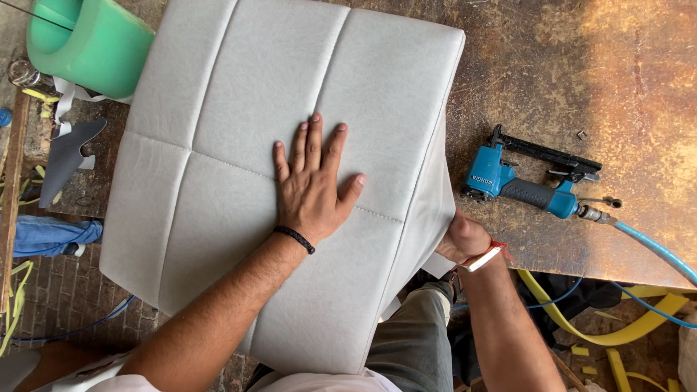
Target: The person stretches and secures a light gray fabric cover over a seat cushion using a pneumatic staple gun. They repeatedly pull the fabric taut, fold edges, and staple the underside of the wooden frame to attach the cover.
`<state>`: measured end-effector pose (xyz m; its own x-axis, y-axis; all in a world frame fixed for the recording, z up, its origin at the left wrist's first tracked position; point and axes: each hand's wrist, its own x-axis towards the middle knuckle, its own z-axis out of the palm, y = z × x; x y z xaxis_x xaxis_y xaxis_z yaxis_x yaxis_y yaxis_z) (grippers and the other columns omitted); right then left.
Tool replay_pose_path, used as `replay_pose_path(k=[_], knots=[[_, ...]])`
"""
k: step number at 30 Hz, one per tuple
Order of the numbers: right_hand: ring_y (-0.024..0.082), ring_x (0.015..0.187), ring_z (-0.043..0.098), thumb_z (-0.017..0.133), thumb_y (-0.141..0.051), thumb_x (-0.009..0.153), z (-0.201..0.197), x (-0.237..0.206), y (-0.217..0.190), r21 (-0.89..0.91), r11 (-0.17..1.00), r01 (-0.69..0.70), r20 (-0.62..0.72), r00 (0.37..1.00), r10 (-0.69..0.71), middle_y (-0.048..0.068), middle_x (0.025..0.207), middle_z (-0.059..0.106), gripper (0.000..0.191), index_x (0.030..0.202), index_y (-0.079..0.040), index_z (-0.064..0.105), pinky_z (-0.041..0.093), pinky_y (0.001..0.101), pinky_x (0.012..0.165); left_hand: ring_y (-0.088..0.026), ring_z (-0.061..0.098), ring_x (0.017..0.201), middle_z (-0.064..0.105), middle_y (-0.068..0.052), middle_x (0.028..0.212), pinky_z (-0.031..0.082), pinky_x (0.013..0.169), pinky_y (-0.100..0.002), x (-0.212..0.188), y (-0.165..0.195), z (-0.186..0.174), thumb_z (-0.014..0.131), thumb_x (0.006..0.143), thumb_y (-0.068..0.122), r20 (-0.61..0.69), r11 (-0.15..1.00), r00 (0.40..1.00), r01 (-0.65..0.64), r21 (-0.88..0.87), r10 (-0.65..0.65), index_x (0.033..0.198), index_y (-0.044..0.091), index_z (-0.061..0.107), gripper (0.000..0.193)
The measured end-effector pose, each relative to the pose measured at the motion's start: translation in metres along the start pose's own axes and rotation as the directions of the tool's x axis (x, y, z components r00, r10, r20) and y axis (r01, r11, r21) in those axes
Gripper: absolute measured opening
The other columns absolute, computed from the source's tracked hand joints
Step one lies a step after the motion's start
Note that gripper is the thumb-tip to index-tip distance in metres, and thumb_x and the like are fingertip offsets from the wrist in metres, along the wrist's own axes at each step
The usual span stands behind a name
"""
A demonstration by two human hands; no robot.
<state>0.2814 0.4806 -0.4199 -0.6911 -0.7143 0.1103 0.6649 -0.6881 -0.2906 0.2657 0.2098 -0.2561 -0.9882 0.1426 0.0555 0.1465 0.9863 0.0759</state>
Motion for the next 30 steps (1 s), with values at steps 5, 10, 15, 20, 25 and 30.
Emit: replay_pose_path(k=[5,10,15,20,25,30], knots=[[0.041,0.117,0.066,0.081,-0.020,0.073,0.035,0.025,0.033,0.042,0.983,0.176,-0.193,0.967,-0.165,0.029,0.132,0.061,0.087,0.147,0.009,0.045,0.057,0.0583,0.098,-0.043,0.014,0.157,0.013,-0.027,0.169,0.004,0.123,-0.067,-0.009,-0.001,0.022,0.045,0.102,0.058,-0.010,0.998,1.000,-0.026,0.059,0.027,0.164,0.008,0.025,0.081],[0.036,0.095,0.073,0.053,0.002,0.051,0.056,0.042,0.048,0.001,0.979,0.204,-0.694,0.705,-0.146,0.021,0.105,0.069,0.082,0.133,0.007,0.052,0.063,0.0503,0.090,-0.044,0.029,0.149,0.029,-0.029,0.161,0.021,0.120,-0.059,0.000,-0.036,-0.005,0.051,0.093,0.066,-0.013,0.955,0.973,-0.227,-0.192,0.228,0.152,0.012,0.047,0.081],[0.037,0.088,0.073,0.056,-0.002,0.055,0.045,0.033,0.044,0.055,0.981,0.185,-0.557,0.822,-0.123,0.024,0.101,0.068,0.078,0.132,0.011,0.051,0.063,0.0533,0.085,-0.035,0.047,0.149,0.050,-0.019,0.161,0.037,0.124,-0.045,0.068,-0.191,-0.081,0.057,0.111,0.032,-0.175,0.950,0.973,0.090,-0.300,-0.148,0.155,0.004,0.050,0.052],[0.038,0.087,0.073,0.057,-0.002,0.058,0.036,0.032,0.047,0.174,0.966,0.193,-0.415,0.904,-0.106,0.027,0.104,0.069,0.078,0.134,0.015,0.051,0.062,0.0518,0.085,-0.044,0.012,0.153,0.012,-0.018,0.170,0.011,0.124,-0.054,0.133,-0.229,-0.028,0.033,0.107,0.048,0.047,0.917,0.917,0.393,0.068,-0.396,0.165,0.013,0.018,0.069],[0.037,0.085,0.075,0.059,-0.004,0.054,0.034,0.036,0.044,0.231,0.962,0.144,-0.379,0.924,-0.048,0.028,0.103,0.071,0.082,0.134,0.012,0.050,0.063,0.0516,0.084,-0.040,0.004,0.155,0.001,-0.016,0.171,0.004,0.124,-0.051,0.176,-0.106,-0.006,0.024,0.104,0.044,0.206,0.992,0.975,0.066,0.109,-0.087,0.163,0.009,0.008,0.071],[0.037,0.093,0.074,0.062,-0.001,0.060,0.040,0.039,0.040,0.262,0.946,0.191,-0.230,0.964,-0.131,0.029,0.113,0.071,0.085,0.142,0.013,0.048,0.060,0.0505,0.090,-0.042,0.009,0.153,0.009,-0.017,0.169,0.009,0.122,-0.055,0.181,0.048,0.003,0.024,0.104,0.048,0.215,0.934,0.925,-0.342,0.102,0.314,0.161,0.007,0.013,0.071]])
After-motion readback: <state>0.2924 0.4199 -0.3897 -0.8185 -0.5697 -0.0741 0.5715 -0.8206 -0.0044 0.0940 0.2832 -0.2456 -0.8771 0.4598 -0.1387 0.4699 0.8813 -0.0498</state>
